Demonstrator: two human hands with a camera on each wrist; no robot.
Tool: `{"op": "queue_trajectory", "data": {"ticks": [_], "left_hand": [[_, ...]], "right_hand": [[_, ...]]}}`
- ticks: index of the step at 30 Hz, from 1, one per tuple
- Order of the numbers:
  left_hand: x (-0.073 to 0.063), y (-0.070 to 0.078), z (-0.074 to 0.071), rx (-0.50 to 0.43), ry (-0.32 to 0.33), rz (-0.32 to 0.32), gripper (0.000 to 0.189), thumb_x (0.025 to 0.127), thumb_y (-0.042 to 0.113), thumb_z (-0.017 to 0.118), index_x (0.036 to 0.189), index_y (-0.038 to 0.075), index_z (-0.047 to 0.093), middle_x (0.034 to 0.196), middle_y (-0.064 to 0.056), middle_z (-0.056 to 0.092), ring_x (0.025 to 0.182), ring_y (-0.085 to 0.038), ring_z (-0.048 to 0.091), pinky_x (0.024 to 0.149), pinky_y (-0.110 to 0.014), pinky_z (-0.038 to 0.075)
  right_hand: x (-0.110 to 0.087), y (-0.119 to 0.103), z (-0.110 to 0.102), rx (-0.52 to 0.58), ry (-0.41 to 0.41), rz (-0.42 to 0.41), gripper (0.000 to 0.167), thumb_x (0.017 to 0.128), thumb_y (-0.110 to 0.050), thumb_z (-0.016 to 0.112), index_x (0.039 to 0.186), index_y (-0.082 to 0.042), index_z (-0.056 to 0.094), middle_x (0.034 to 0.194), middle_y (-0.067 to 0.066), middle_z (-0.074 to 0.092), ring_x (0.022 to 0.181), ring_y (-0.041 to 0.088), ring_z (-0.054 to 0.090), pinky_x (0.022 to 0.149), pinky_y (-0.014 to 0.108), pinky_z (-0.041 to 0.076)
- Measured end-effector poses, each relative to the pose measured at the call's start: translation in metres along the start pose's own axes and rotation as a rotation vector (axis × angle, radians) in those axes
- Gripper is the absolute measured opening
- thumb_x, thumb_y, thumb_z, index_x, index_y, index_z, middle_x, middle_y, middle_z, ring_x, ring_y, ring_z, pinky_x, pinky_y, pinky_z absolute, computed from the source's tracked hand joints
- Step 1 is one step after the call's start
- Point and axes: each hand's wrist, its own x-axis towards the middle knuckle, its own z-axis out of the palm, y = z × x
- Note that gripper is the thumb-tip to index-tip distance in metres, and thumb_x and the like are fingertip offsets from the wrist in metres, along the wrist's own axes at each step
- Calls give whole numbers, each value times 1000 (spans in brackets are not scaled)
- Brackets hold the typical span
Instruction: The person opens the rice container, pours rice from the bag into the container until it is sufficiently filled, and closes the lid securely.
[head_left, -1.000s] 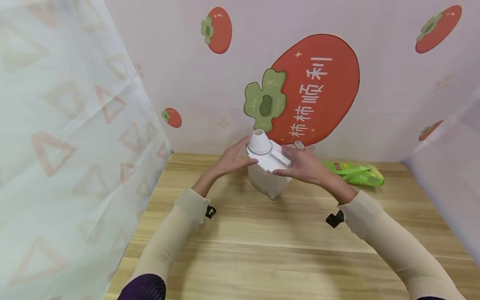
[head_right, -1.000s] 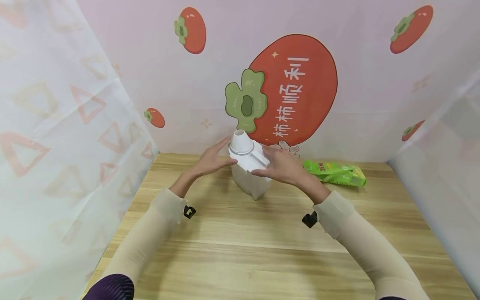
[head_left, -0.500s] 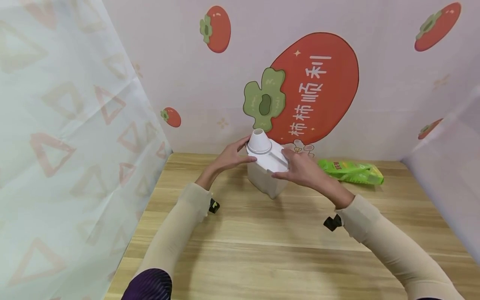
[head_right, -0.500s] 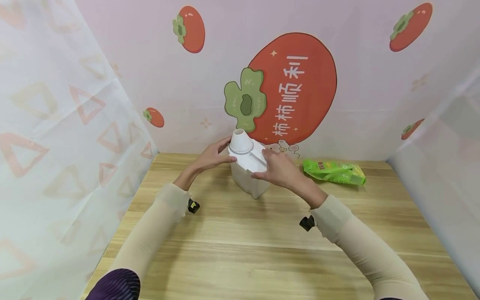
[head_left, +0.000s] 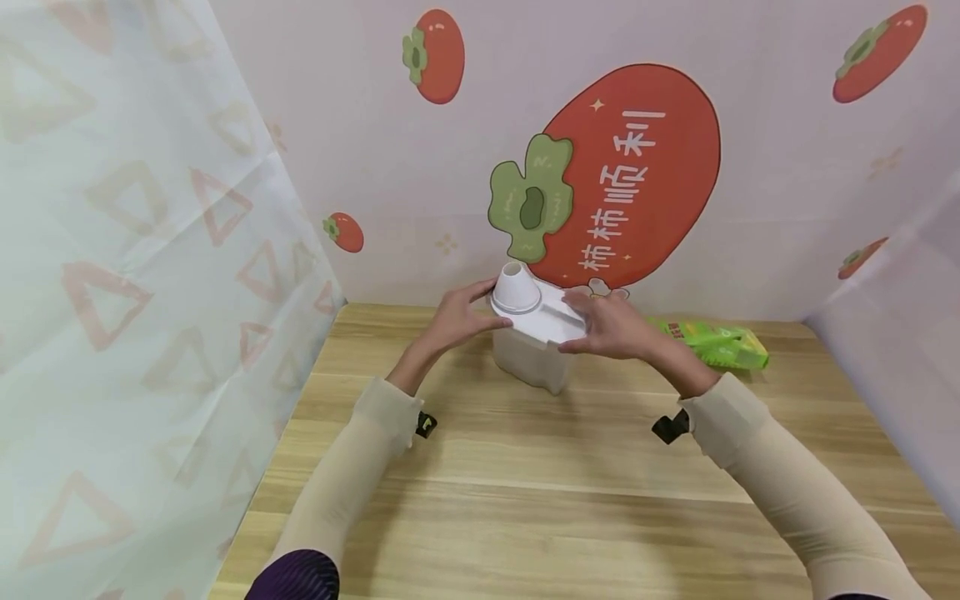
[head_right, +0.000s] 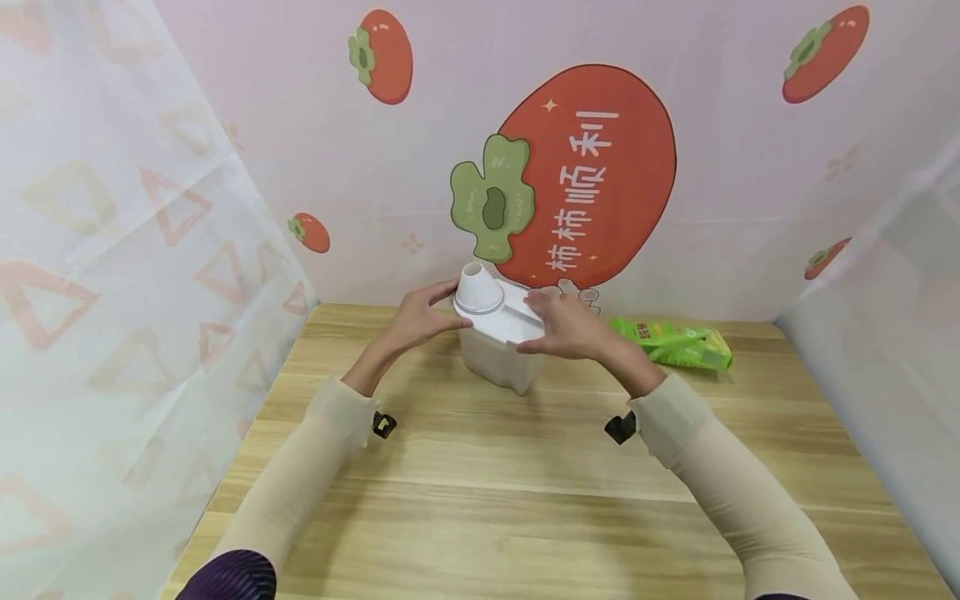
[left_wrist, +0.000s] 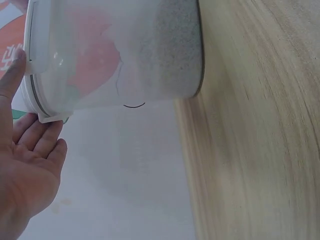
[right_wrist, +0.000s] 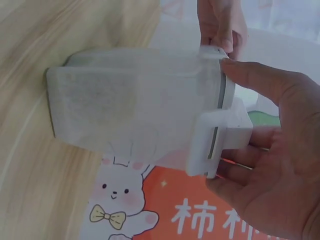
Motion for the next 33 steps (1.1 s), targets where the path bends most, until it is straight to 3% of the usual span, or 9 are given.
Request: {"op": "queue_trajectory", "data": {"ticks": [5,11,18,33], "left_hand": [[-8,5,-2,64,58,30,82,77,36,97,146,6,64,143,-12,67,137,-31,61,116,-45,48],[-16,10,0,111,90,51,79,77,34,97,143,3,66,138,-12,70,132,-29,65,114,-44,51],[-23,17,1,252,125,59,80,75,39,97,140,3,68,132,-11,74,123,-28,71,104,-42,57],[-30,23,2,319,165,86,74,75,41,97,134,4,73,126,-10,76,115,-30,74,95,-43,60]], "right_hand": [[3,7,-6,31,-55,-20,91,80,-36,92,153,0,54,134,24,63,98,31,56,82,40,41],[6,20,-11,89,-89,-72,92,79,-33,95,155,-3,53,123,24,63,88,26,52,76,37,44],[13,38,-11,127,-116,-164,87,81,-36,92,154,-7,55,150,18,60,112,28,58,96,47,51],[18,49,-11,175,-141,-166,91,79,-36,91,158,-12,52,157,17,54,131,34,54,109,60,48]]}}
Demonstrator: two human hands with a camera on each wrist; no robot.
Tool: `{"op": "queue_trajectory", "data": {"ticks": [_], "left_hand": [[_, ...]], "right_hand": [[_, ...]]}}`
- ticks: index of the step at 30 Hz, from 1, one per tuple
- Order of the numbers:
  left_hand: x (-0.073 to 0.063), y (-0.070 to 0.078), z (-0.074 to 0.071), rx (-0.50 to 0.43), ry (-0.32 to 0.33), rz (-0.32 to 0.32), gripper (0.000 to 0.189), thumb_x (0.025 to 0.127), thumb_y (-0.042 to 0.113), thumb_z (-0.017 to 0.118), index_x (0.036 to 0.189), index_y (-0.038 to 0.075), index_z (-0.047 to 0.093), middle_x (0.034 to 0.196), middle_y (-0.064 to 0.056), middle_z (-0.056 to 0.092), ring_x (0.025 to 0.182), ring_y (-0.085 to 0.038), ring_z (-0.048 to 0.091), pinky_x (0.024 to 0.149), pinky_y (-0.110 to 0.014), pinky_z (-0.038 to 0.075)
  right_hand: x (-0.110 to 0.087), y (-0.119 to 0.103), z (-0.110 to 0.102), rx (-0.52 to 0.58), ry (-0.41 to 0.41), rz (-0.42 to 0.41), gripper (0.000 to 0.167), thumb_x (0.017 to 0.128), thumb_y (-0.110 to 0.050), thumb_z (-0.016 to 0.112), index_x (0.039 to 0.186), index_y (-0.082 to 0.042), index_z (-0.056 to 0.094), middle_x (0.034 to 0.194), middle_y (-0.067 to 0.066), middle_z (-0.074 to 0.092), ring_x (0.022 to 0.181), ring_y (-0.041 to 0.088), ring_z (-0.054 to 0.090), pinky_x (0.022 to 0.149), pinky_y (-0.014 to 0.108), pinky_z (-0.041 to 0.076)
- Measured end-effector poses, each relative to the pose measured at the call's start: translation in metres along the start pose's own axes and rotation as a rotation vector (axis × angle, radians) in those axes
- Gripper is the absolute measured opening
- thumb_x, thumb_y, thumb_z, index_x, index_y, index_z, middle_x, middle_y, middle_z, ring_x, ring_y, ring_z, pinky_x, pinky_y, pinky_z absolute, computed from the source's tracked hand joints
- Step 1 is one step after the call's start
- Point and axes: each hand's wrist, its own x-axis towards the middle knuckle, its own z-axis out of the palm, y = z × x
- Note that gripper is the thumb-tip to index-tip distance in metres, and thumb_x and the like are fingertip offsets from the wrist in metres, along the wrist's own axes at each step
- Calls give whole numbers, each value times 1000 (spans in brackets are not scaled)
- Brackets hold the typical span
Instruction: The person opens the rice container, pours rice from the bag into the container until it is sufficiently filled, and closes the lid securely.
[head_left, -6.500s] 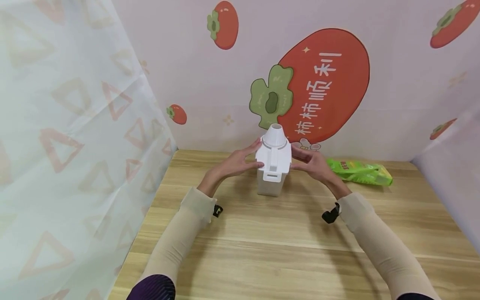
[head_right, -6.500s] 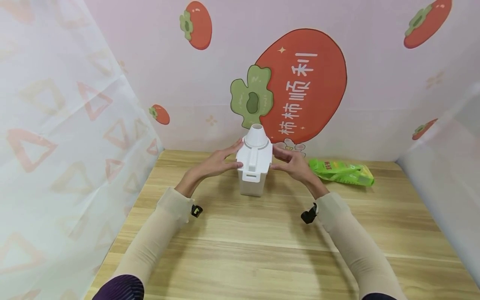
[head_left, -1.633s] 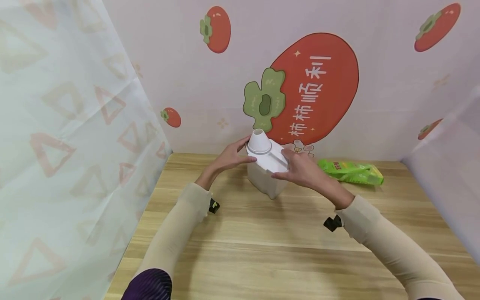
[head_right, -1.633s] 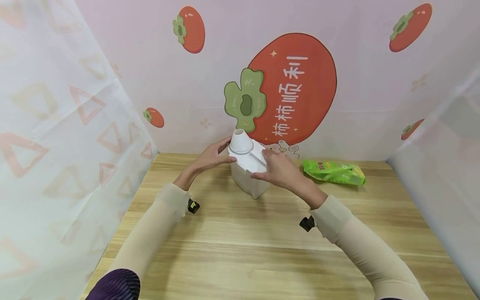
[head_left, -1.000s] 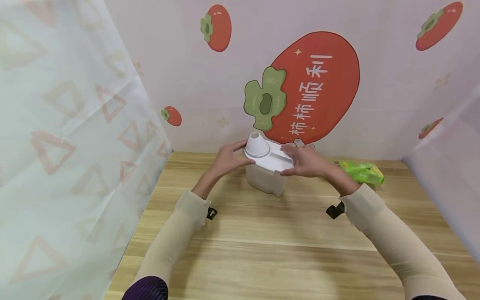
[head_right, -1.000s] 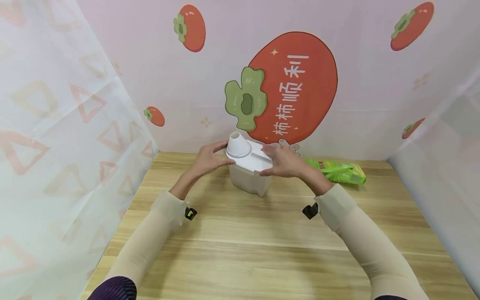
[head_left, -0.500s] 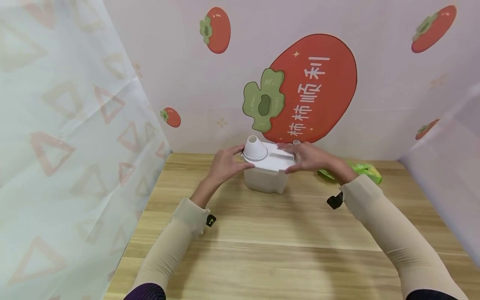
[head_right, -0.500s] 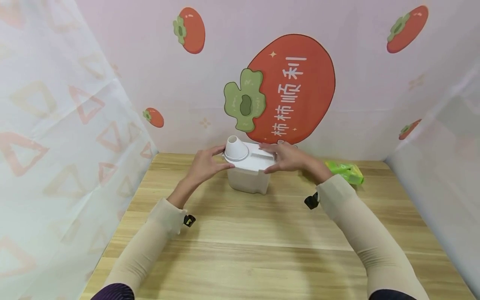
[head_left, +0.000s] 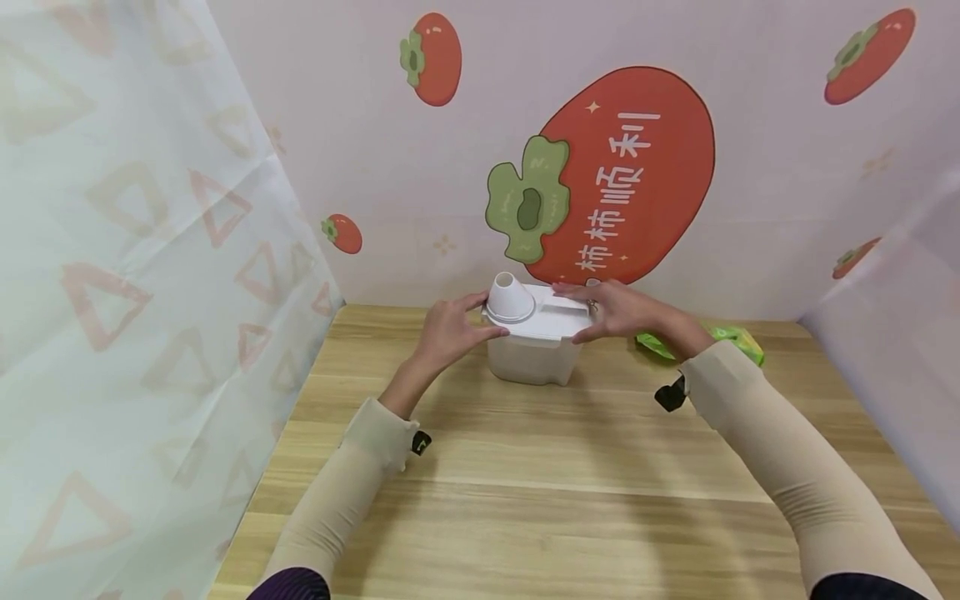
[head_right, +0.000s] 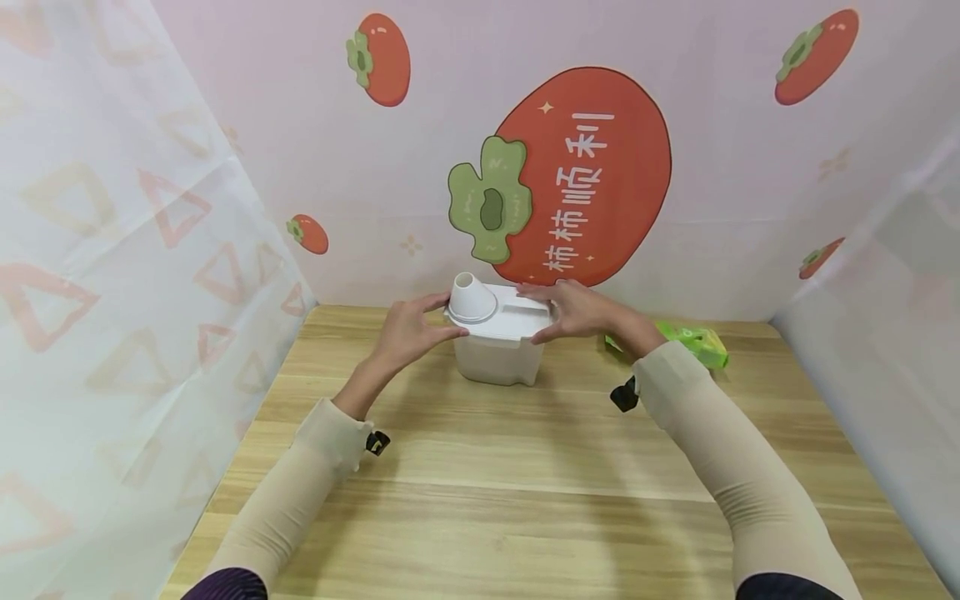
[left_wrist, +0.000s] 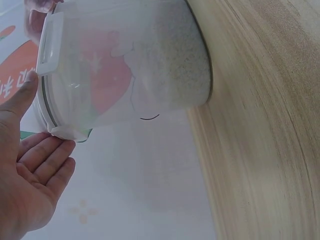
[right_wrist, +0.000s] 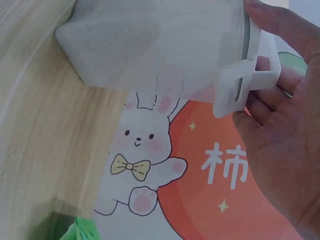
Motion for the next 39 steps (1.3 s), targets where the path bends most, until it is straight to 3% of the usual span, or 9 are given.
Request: {"op": "queue_trajectory", "data": {"ticks": [5,10,16,22,27,34,39], "left_hand": [[1,-3,1,6,-8,12,75,76,42,96,136,4,71,128,-11,75,116,-31,74,96,-44,60],[4,-7,2,-57,-71,-12,83,79,44,94,146,5,64,139,-12,71,129,-31,67,108,-44,55],[13,-10,4,-154,-166,-53,91,82,47,91,156,8,54,153,-10,60,144,-30,55,120,-45,44],[22,-15,6,-199,-238,-23,94,84,44,90,159,7,48,158,-11,54,148,-30,49,123,-46,40],[27,-18,5,-228,-297,-29,93,85,43,89,160,9,47,160,-12,53,150,-30,47,125,-48,37],[28,-21,6,-244,-300,-42,91,84,42,90,159,8,49,159,-11,54,150,-30,46,125,-48,36],[27,-22,6,-251,-295,-53,91,83,42,90,158,8,50,159,-11,54,150,-30,46,125,-48,37]], "right_hand": [[-1,1,2,13,-3,11,90,82,-36,90,159,-14,50,159,14,53,129,33,54,109,58,48],[-2,2,3,22,3,19,90,82,-36,90,160,-16,49,157,11,55,119,30,54,102,52,49],[-7,4,4,51,18,12,92,81,-34,93,159,-11,50,160,12,52,128,32,54,110,55,47],[-15,13,4,102,47,55,100,78,-32,96,160,-5,45,151,17,57,134,34,52,115,60,44],[-21,18,4,182,51,80,101,81,-25,95,162,-3,41,157,18,51,144,38,50,118,60,42],[-27,27,7,237,69,94,92,83,-21,93,160,-2,45,160,18,51,145,39,51,116,55,46],[-31,32,9,262,85,95,78,87,-19,90,153,0,54,153,18,58,137,39,58,113,57,48]]}}
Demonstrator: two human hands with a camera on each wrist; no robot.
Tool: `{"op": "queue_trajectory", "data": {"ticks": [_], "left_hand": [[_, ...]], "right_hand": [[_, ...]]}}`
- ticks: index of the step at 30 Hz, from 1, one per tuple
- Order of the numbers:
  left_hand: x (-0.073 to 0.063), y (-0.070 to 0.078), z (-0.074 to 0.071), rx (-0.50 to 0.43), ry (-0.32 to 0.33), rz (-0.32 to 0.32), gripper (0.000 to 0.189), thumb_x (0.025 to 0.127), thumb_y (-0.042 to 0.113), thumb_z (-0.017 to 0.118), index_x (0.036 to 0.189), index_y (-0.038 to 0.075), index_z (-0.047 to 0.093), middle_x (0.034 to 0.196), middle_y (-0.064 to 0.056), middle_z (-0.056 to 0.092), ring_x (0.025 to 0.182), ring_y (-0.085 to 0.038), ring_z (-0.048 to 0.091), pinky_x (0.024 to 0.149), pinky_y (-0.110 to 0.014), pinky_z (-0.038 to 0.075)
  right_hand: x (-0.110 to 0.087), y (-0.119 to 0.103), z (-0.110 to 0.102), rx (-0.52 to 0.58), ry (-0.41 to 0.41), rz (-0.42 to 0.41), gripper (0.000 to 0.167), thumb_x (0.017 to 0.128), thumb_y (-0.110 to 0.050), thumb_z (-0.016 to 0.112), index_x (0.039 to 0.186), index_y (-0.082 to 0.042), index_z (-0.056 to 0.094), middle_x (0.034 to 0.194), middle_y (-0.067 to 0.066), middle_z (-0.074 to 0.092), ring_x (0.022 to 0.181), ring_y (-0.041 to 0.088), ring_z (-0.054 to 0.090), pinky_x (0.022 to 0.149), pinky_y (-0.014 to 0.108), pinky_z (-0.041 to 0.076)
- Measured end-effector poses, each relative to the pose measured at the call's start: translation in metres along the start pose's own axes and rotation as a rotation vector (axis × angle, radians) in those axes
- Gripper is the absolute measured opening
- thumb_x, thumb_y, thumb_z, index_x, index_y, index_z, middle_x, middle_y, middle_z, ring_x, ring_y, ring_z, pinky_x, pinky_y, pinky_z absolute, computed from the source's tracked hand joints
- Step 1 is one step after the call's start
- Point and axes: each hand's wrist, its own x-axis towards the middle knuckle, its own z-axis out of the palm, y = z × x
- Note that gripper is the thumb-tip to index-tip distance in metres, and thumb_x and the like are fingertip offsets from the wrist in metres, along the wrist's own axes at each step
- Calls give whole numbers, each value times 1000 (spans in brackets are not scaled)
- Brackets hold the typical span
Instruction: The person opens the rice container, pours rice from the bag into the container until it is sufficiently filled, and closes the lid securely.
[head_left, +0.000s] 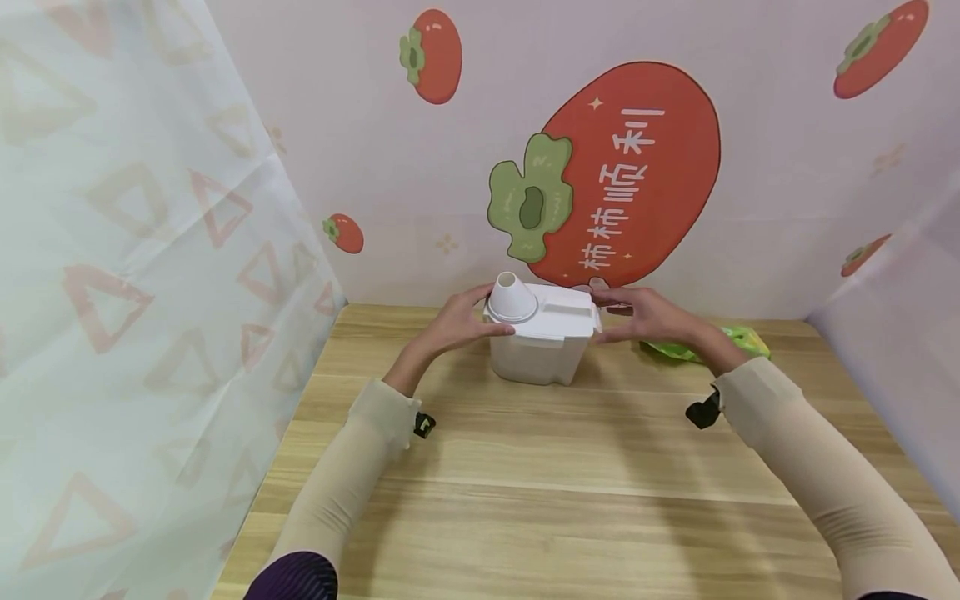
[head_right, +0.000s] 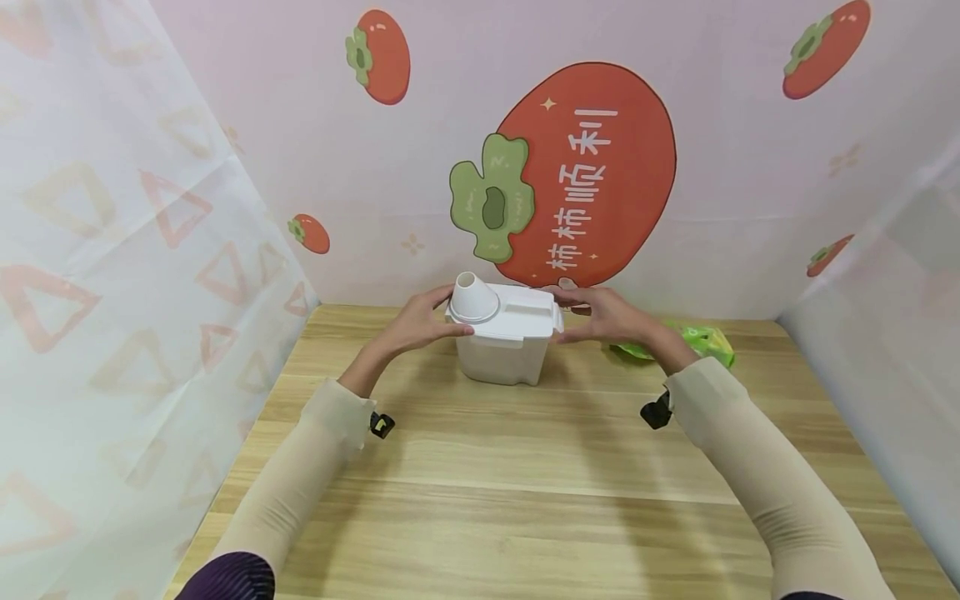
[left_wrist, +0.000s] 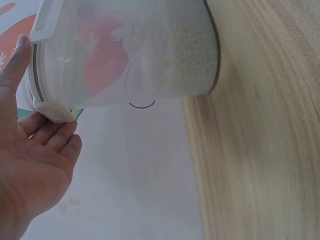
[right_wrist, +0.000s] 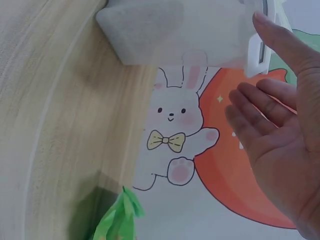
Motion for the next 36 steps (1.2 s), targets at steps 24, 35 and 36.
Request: {"op": "queue_trajectory", "data": {"ticks": [24,35,36], "left_hand": [[-10,6,4,2,77,-17,93,77,47,94,152,6,57,151,-10,62,144,-28,54,120,-45,43],[-10,5,5,-8,79,-17,91,76,46,95,151,7,59,149,-9,64,142,-27,56,119,-44,45],[-9,5,5,-11,79,-18,92,76,46,95,150,7,59,149,-9,64,142,-27,56,119,-45,45]], "right_hand": [[-5,1,10,5,119,-15,50,89,-17,87,133,1,72,119,15,77,101,29,77,85,18,60],[-4,6,18,50,154,0,55,87,-15,89,137,0,70,125,15,77,102,26,76,84,14,59],[-4,7,18,55,158,7,56,87,-16,89,137,0,70,125,14,77,103,25,76,84,14,59]]}}
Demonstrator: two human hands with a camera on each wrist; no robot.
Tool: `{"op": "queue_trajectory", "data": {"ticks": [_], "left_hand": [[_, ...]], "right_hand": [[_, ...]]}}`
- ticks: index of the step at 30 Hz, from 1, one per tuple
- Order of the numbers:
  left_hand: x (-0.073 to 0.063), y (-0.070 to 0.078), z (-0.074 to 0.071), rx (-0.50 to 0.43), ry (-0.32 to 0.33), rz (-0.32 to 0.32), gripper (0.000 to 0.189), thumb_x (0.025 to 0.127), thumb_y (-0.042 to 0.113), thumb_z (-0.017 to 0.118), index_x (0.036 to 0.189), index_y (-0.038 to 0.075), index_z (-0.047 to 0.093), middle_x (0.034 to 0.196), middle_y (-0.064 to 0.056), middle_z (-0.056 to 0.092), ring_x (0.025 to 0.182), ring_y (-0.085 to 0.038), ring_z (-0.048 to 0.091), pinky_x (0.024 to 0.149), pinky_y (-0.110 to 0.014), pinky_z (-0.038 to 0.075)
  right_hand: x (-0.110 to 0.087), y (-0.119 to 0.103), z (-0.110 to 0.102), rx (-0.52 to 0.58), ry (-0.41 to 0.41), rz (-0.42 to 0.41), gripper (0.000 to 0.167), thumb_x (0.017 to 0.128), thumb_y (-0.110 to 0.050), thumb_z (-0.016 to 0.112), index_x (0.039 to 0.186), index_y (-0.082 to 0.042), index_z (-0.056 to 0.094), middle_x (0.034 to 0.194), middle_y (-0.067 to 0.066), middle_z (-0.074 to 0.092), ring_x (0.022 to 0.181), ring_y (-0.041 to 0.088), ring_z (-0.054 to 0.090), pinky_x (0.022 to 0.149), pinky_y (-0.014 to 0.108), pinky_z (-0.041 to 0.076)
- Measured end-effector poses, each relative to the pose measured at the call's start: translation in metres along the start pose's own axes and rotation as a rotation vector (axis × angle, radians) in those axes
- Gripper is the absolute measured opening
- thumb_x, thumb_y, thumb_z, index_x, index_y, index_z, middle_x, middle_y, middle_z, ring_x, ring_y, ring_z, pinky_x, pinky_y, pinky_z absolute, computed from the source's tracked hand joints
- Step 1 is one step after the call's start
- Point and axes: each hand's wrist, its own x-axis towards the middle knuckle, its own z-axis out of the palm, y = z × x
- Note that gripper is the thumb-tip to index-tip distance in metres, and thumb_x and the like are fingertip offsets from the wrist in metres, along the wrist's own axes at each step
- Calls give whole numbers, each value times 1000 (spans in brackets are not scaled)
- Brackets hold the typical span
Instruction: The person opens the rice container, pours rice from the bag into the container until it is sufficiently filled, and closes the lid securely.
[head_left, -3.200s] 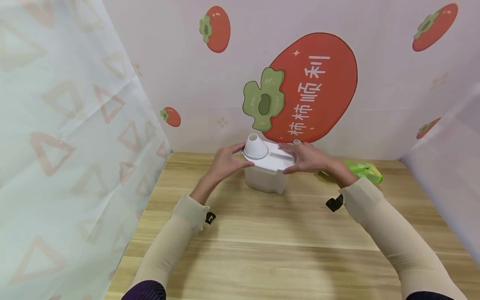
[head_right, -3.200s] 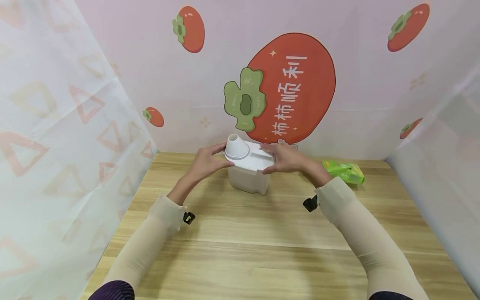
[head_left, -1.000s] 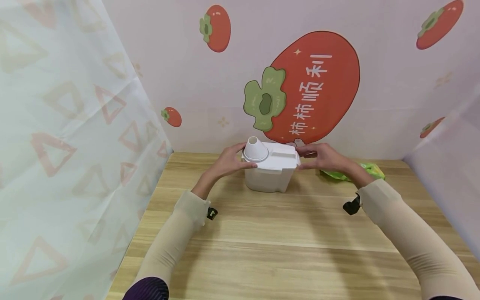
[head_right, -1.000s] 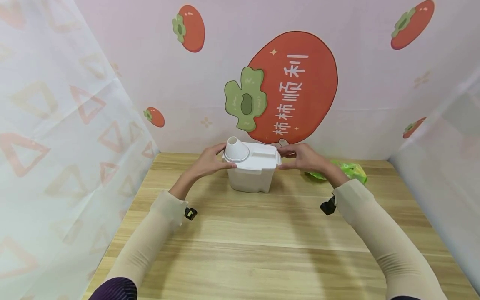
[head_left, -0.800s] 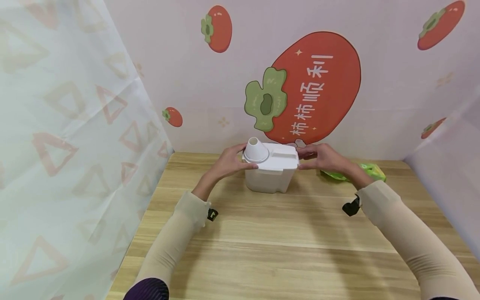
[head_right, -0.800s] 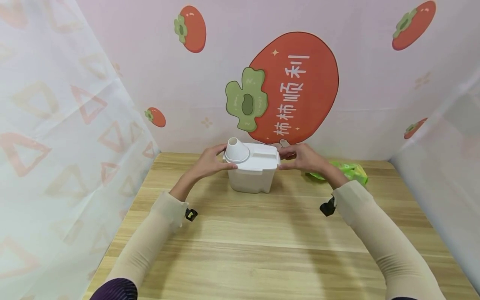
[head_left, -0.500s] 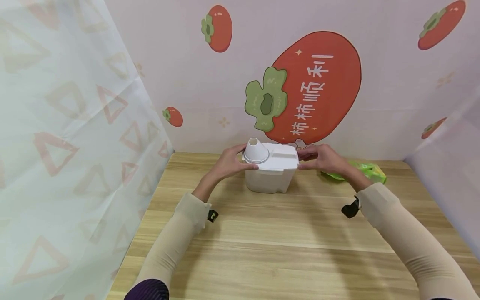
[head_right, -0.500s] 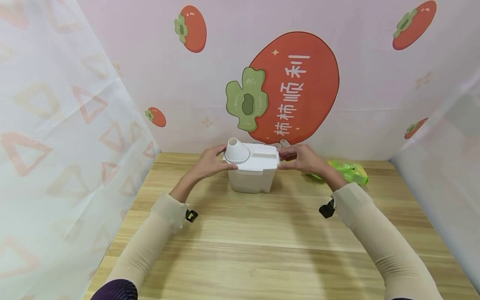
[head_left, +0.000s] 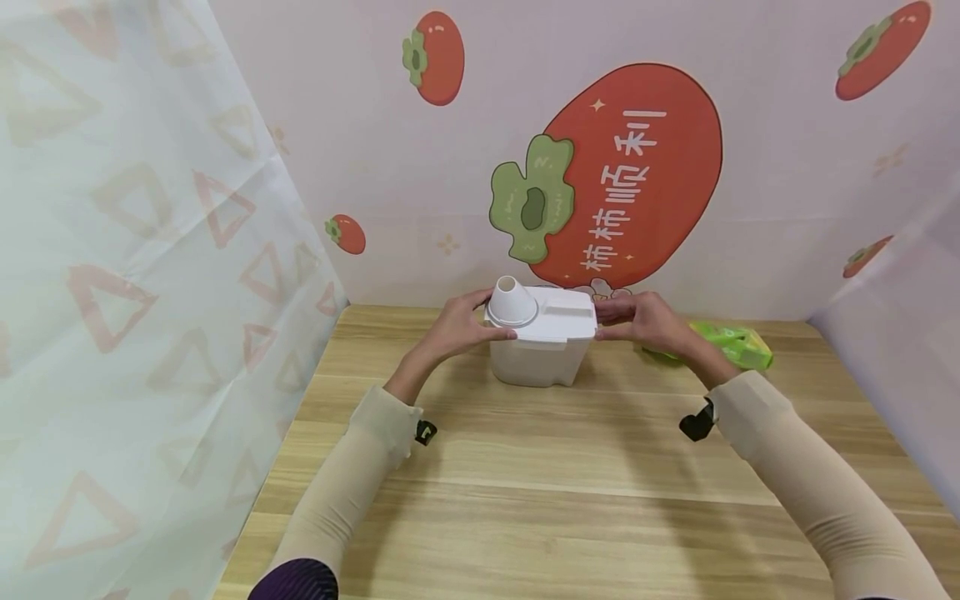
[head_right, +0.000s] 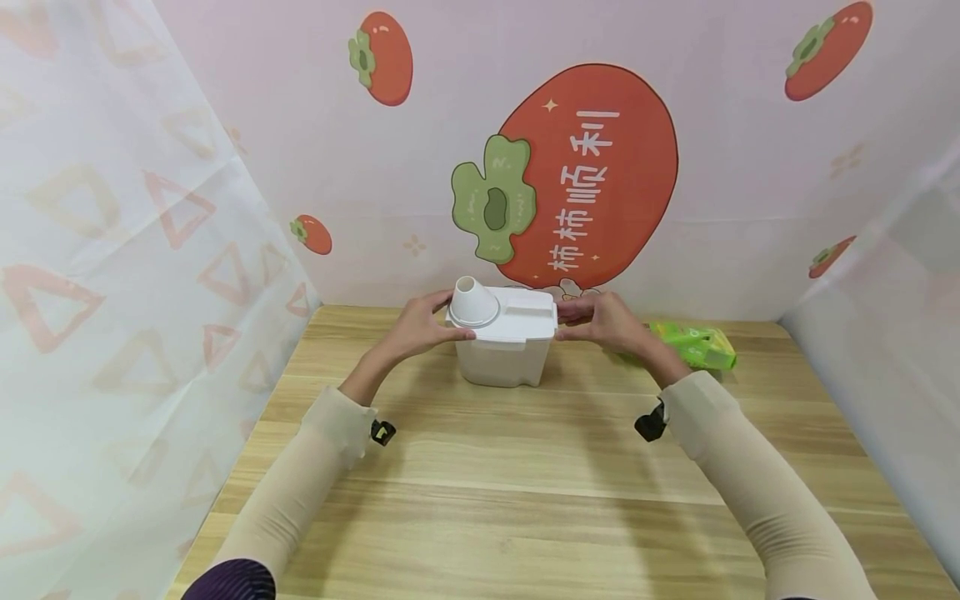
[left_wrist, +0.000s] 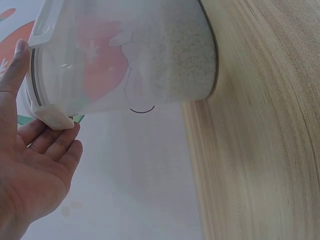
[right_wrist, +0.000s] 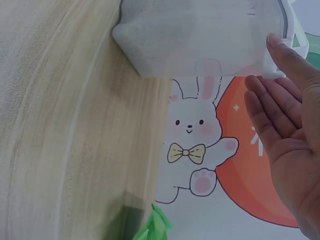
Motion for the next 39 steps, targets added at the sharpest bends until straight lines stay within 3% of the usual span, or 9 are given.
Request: {"op": "queue_trajectory", "data": {"ticks": [7,15,28,34,39], "left_hand": [[0,1,0,-24,1,-6,92,75,46,96,150,7,60,149,-9,64,142,-28,56,119,-47,45],[1,1,1,-38,-1,2,91,75,46,96,150,7,60,147,-9,65,141,-28,57,119,-46,45],[3,-1,1,-20,-6,-1,92,76,48,95,150,7,60,148,-9,65,142,-27,57,119,-45,46],[2,0,1,-24,-8,3,92,76,48,95,150,7,60,148,-10,65,141,-28,57,118,-47,46],[1,0,1,-18,-6,-2,92,76,48,95,151,7,59,149,-10,64,142,-28,56,119,-46,45]], "right_hand": [[-2,3,4,72,20,23,56,88,-14,88,138,2,68,124,18,76,106,14,76,84,15,59],[-3,4,9,186,30,69,55,90,-5,83,139,9,64,125,27,73,114,35,74,84,23,62],[-4,12,17,282,78,71,51,92,1,79,139,12,61,128,32,69,104,1,73,83,23,63],[-7,15,19,266,105,52,51,92,0,80,139,10,63,128,30,70,103,-3,72,83,21,62],[-9,13,20,245,107,43,53,92,-3,81,141,8,63,130,29,70,106,1,73,83,21,62]]}}
